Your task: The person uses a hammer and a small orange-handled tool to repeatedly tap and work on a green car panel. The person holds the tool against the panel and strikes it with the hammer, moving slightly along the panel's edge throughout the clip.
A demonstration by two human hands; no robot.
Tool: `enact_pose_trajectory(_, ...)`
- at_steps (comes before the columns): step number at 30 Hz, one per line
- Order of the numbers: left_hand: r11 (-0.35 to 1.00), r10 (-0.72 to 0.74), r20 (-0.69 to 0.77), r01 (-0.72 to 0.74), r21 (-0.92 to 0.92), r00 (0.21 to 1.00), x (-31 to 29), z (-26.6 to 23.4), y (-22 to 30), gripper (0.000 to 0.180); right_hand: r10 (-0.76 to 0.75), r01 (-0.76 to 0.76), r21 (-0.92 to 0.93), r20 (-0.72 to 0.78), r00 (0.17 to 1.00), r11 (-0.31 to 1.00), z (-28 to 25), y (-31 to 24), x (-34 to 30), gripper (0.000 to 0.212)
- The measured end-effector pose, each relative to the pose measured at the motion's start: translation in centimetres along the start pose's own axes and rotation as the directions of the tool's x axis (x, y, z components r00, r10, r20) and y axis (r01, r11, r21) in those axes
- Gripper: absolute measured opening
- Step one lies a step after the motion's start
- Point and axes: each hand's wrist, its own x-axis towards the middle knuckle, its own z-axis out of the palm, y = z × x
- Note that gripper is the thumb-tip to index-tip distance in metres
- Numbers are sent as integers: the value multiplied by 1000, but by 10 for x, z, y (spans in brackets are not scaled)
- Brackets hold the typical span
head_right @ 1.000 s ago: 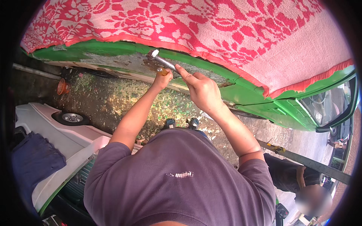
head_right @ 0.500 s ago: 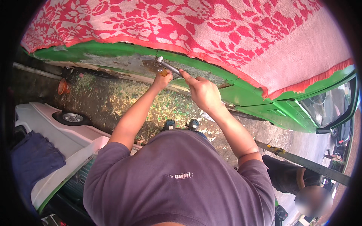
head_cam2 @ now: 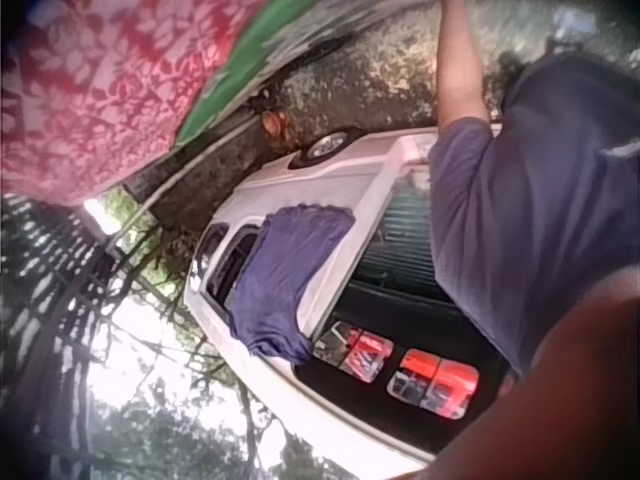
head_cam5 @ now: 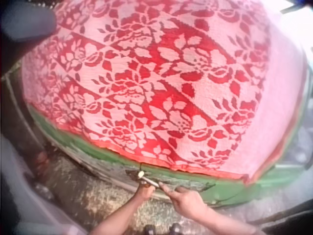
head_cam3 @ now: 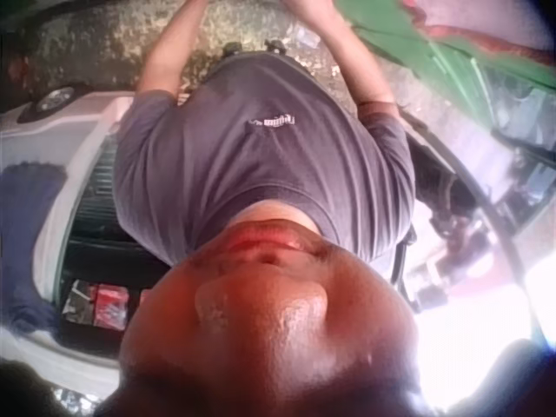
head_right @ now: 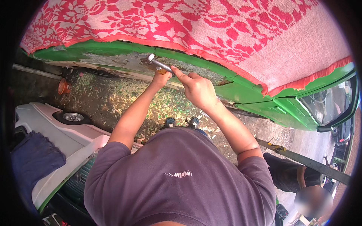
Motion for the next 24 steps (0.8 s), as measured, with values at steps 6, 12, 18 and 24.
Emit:
enact_pose_trajectory(6, 999, -44, 14, 44, 12, 999, 2, -4, -12, 17, 26, -26, 5, -21, 999, 1000, -1, 5, -3, 51)
enact_pose_trajectory(12, 997, 5, 31, -8, 74, 999, -3, 4, 8, 17, 72, -61, -127, 79, 994, 990, 10, 26, -16, 49)
enact_pose_trajectory(18, 997, -13, -26, 11, -75, 1000, 1, -3, -9, 19, 10, -6, 52, -81, 997, 999, 0, 6, -5, 51)
enact_pose_trajectory(24, 986, -48, 79, 34, 165, 996, -23, -4, -23, 14, 184, -175, -82, 110, 977, 981, 11, 23, -10, 44)
